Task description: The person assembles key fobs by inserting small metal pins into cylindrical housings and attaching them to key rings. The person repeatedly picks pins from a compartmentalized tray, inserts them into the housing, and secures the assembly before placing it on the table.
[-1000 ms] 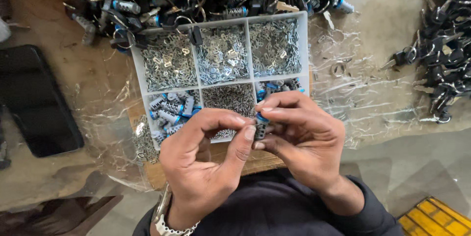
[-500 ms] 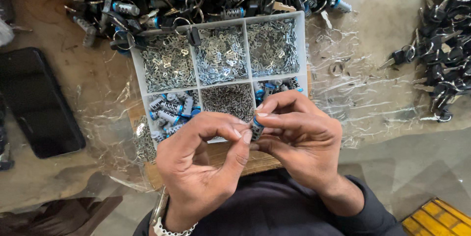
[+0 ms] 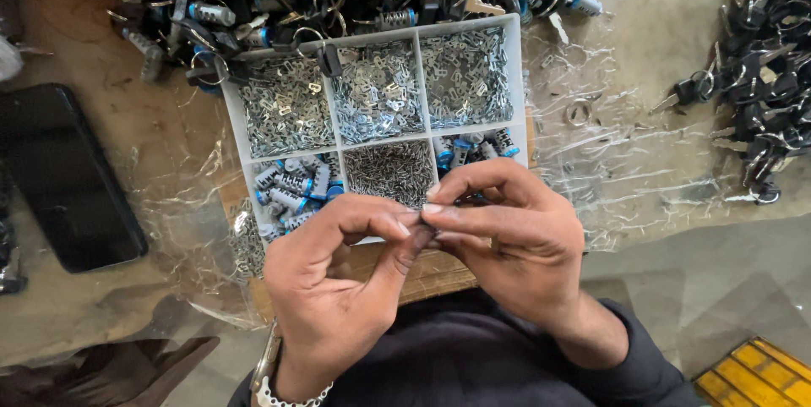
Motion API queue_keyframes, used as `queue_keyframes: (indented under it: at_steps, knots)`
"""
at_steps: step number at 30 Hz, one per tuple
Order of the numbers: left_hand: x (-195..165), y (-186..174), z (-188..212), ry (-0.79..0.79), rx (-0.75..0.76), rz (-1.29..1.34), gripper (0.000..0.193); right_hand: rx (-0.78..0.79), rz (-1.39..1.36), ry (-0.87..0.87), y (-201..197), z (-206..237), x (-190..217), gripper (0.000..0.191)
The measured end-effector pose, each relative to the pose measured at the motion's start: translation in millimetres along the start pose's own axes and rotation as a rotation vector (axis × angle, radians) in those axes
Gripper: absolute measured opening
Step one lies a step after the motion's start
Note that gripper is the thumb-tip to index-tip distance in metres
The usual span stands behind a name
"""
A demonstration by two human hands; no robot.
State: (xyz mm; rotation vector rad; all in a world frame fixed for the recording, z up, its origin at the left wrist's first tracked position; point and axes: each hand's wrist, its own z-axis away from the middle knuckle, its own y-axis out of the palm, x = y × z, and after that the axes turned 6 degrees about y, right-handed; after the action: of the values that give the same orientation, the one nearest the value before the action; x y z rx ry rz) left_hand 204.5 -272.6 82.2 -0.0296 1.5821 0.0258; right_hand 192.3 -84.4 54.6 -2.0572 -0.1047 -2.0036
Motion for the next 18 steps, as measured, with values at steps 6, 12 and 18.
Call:
queue_keyframes:
  at_steps: [6,12,18]
  knots:
    - [8.1,-0.4,6.7,-0.073,-0.009,0.085,0.015,-0.041,0.039,0.057,0.7,1.3,0.4,0.036]
    - [6.9,-5.6,-1.7,-0.163,0.051,0.135,0.016,0.035,-0.011,0.003,-2.9,1.8,-5.7,0.035]
    - [4.2,0.9,-22.2,0.353,0.145,-0.808,0.021,-0.112,-0.258,0.282,2.0,-3.9,-18.3,0.043]
